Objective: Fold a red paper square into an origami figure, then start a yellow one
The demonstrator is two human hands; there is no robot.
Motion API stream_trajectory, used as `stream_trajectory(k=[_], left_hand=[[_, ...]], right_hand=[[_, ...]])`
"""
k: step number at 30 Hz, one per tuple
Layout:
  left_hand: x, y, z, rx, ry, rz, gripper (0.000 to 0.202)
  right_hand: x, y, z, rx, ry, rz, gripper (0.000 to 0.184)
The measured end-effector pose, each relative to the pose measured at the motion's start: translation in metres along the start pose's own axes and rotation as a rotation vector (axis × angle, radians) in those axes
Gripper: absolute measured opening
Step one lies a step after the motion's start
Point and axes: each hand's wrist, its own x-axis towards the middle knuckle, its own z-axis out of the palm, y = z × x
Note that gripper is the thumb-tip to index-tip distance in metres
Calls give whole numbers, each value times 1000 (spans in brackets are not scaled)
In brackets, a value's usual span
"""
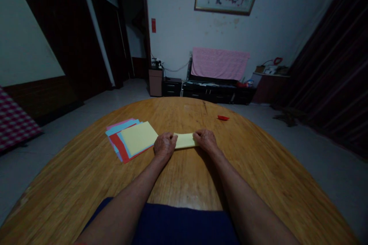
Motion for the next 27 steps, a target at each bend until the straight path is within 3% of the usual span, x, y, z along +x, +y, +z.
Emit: stream_trajectory(k=[11, 23, 27], left_hand=[[13, 10, 7, 225, -103, 95, 35], [9, 11, 11, 402, -101, 171, 34], [7, 9, 12, 409, -38, 200, 39]], right_hand=[[-12, 2, 2, -179, 58, 82, 28], [-12, 2, 9, -207, 82, 108, 26], [-11, 3, 11, -201, 76, 134, 25]])
